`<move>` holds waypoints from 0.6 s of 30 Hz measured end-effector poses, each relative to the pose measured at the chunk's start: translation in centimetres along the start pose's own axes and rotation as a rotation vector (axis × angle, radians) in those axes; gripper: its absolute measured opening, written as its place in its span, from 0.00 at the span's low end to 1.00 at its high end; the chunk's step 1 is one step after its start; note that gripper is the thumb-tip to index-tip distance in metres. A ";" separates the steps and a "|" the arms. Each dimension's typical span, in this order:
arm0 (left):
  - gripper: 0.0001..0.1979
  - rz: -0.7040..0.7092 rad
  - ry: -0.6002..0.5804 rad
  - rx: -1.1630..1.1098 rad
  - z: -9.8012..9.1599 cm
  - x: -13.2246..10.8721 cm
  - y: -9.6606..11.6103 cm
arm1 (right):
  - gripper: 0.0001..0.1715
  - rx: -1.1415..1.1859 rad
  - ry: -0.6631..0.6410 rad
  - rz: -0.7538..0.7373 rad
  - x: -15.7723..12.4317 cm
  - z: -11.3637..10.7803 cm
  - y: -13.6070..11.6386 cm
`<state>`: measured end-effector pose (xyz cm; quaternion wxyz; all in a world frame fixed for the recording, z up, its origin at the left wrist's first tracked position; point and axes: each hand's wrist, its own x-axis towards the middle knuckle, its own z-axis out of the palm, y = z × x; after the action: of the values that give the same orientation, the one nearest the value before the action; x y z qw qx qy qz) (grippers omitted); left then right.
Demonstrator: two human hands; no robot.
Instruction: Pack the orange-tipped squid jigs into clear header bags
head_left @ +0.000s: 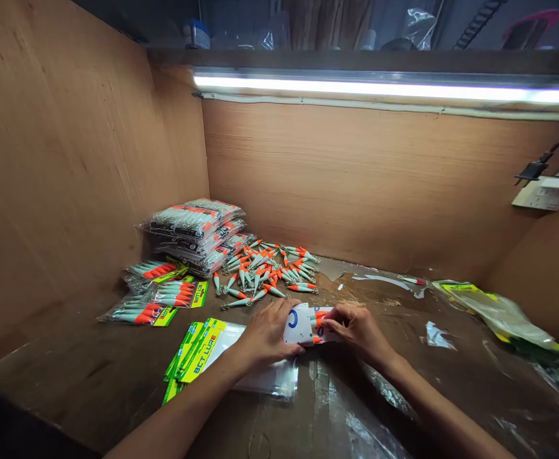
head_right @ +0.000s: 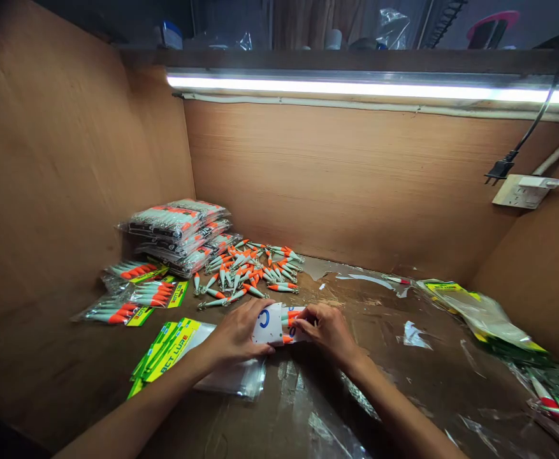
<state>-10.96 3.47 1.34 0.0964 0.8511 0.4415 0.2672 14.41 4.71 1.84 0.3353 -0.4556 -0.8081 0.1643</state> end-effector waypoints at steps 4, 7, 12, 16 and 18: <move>0.44 0.016 -0.033 -0.010 0.1 0.0 -0.1 | 0.11 -0.238 -0.039 -0.153 -0.5 0.0 -0.3; 0.45 0.020 -0.045 -0.022 0.3 0.1 -0.1 | 0.11 -0.310 -0.045 -0.189 -0.4 -0.1 -0.6; 0.44 0.031 -0.072 -0.053 0.2 0.0 0.1 | 0.13 -0.300 -0.090 -0.220 -0.1 0.1 -0.8; 0.44 0.071 -0.074 -0.087 0.0 0.0 0.3 | 0.10 -0.283 -0.156 -0.248 -0.5 0.2 -0.9; 0.43 0.077 -0.077 -0.101 -0.1 -0.1 0.4 | 0.10 -0.253 -0.192 -0.260 -0.5 -0.4 -0.8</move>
<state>-10.71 3.15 1.53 0.1457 0.8711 0.3905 0.2598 14.30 3.85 2.39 0.2153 -0.3683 -0.9025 0.0594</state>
